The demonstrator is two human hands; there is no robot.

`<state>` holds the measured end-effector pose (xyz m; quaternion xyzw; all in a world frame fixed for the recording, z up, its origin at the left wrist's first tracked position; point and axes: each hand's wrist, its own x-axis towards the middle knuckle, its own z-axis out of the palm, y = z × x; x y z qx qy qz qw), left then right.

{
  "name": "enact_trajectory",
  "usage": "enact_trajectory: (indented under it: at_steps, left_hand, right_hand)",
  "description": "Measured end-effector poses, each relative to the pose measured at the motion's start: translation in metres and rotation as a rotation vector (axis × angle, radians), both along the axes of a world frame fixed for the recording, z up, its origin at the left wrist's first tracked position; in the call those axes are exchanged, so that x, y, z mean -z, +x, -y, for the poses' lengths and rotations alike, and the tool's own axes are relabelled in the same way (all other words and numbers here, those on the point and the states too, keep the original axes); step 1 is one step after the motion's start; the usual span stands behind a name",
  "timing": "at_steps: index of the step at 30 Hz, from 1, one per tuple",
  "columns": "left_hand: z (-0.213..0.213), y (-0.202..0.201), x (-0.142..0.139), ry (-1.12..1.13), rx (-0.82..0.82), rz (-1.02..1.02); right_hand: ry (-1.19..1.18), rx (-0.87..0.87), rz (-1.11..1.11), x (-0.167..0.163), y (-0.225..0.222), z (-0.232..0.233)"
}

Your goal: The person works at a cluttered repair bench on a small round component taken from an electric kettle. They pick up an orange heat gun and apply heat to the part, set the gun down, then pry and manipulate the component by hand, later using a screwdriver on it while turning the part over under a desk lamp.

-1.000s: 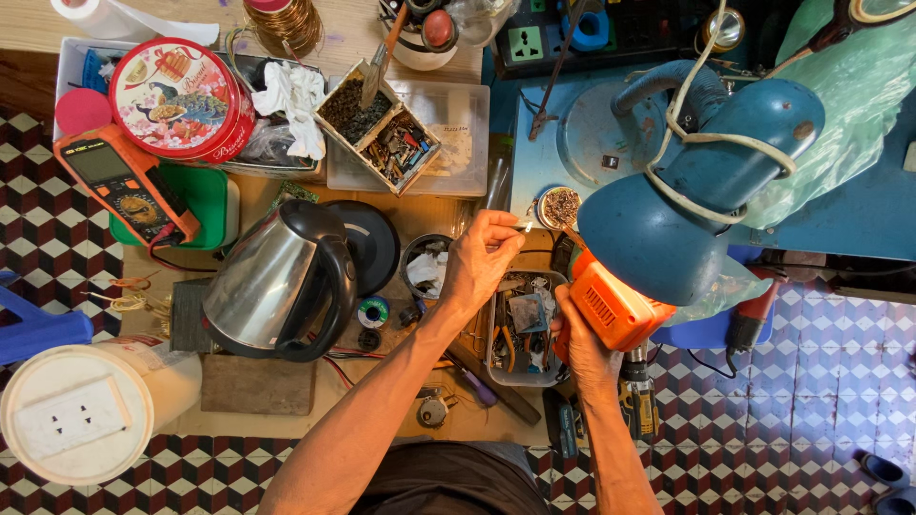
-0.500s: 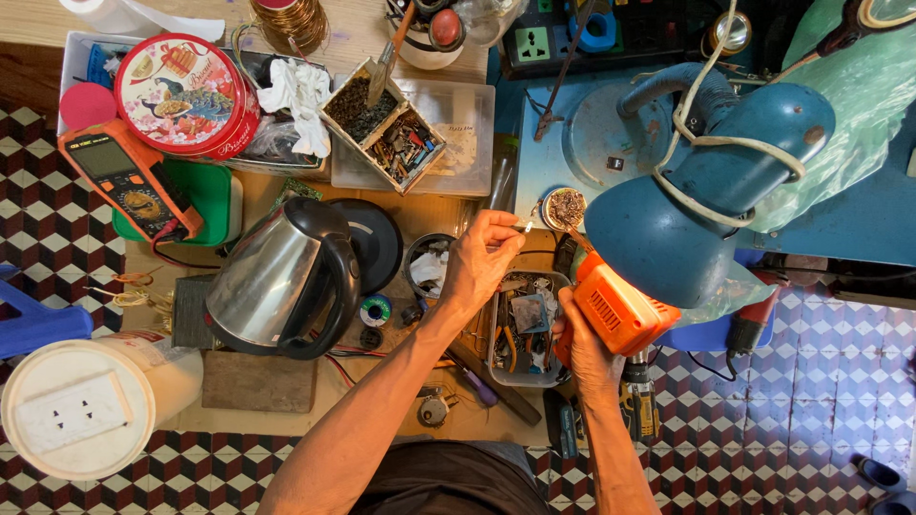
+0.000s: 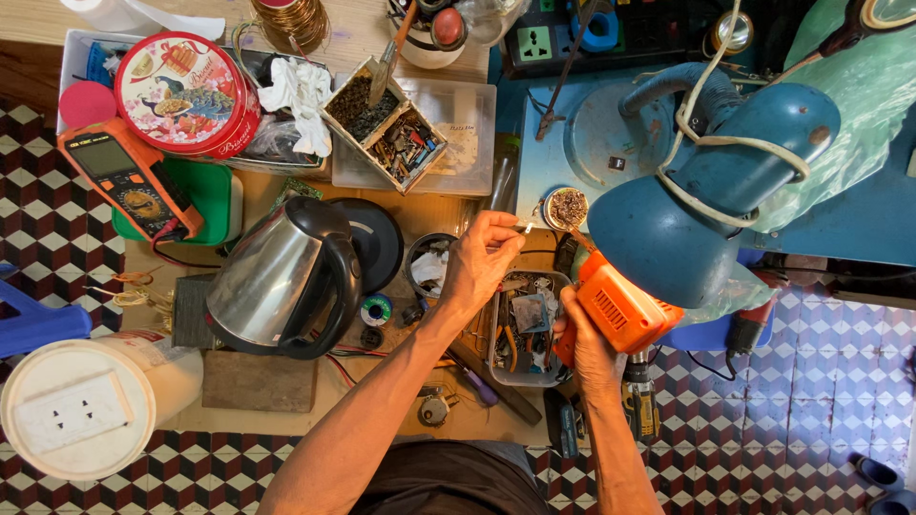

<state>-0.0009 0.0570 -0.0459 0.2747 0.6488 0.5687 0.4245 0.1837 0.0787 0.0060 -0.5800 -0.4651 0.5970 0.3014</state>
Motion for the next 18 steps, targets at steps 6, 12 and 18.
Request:
enact_trajectory:
  at_steps: [6, 12, 18]
  left_hand:
    - [0.001, 0.0, 0.002, 0.002, -0.008, 0.012]
    - [0.002, 0.0, -0.002, -0.088, 0.013, 0.056]
    - [0.003, 0.003, -0.004, 0.029, -0.008, 0.015]
  right_hand:
    - [-0.043, 0.048, 0.03, 0.008, 0.004, 0.002]
    - [-0.034, 0.051, 0.01, 0.009, 0.005, 0.004]
    - [-0.054, 0.107, -0.028, -0.002, 0.003, 0.011]
